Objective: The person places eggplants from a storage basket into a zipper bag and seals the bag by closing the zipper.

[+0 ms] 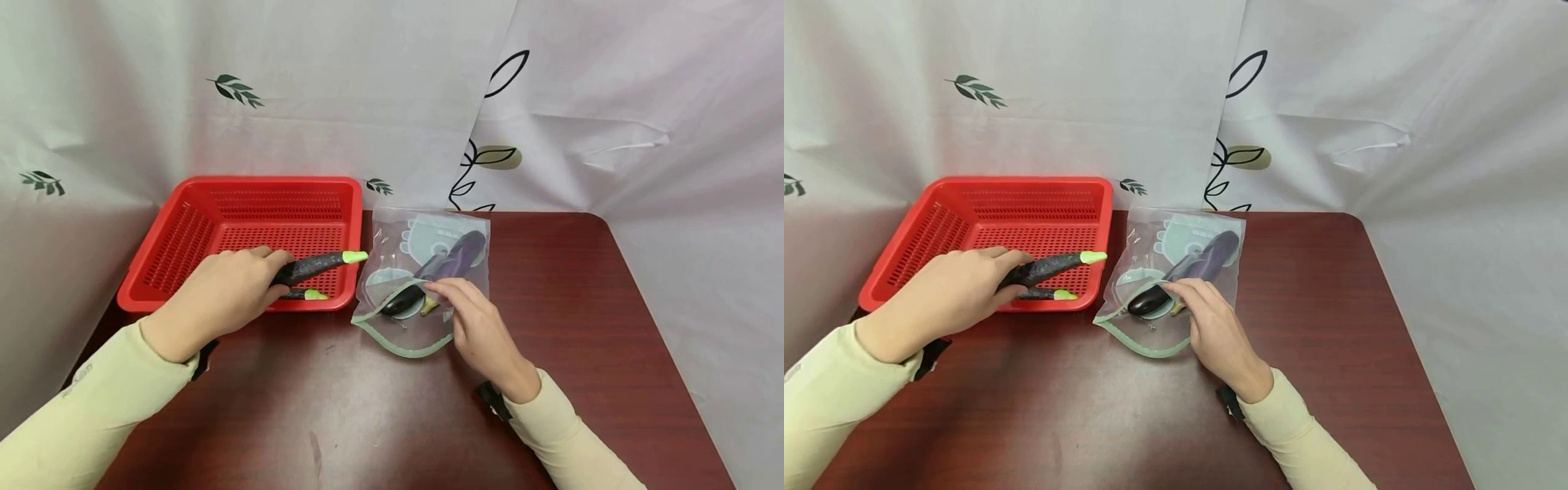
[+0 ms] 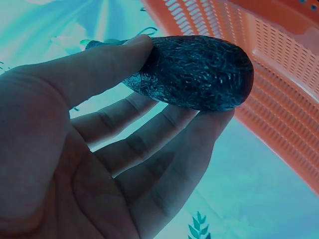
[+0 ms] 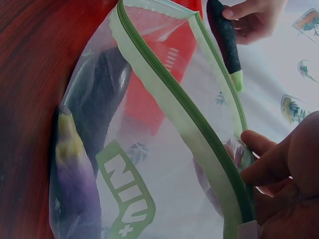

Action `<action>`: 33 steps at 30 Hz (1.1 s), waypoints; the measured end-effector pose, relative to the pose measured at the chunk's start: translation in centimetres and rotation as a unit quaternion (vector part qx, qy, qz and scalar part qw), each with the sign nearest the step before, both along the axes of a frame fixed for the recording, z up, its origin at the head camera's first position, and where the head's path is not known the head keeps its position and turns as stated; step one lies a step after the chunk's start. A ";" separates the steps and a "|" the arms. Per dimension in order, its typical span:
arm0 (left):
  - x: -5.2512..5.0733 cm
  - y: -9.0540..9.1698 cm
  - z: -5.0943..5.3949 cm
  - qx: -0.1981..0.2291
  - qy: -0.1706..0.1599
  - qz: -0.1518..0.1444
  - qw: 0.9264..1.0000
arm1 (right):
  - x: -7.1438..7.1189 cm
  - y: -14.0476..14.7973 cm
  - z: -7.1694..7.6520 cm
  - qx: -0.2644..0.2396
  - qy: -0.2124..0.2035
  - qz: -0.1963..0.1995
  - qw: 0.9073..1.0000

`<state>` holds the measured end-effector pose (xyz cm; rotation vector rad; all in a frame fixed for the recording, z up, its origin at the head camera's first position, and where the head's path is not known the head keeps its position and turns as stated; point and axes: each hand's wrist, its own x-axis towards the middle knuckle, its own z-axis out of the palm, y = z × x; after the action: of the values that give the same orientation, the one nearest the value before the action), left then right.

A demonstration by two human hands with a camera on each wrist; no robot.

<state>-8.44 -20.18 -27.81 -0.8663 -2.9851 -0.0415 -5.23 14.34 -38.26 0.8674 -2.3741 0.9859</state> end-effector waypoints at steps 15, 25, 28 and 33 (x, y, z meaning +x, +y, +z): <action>2.7 2.0 -0.4 0.026 0.032 -0.040 0.998 | -0.1 0.1 0.0 0.000 -0.004 -0.002 1.000; 3.6 3.4 -1.6 0.024 0.041 -0.069 0.997 | 0.0 0.1 0.0 0.001 -0.005 -0.002 1.000; 3.8 3.8 -1.9 0.023 0.035 -0.073 0.996 | 0.0 0.1 0.0 0.001 -0.008 -0.002 1.000; 3.7 4.4 -2.6 0.025 0.029 -0.085 0.996 | 0.0 0.1 0.0 0.001 -0.011 -0.002 1.000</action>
<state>-4.70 -15.82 -30.37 -1.0934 -2.8354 -0.0930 -5.23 14.48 -38.26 0.8565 -2.3943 0.9961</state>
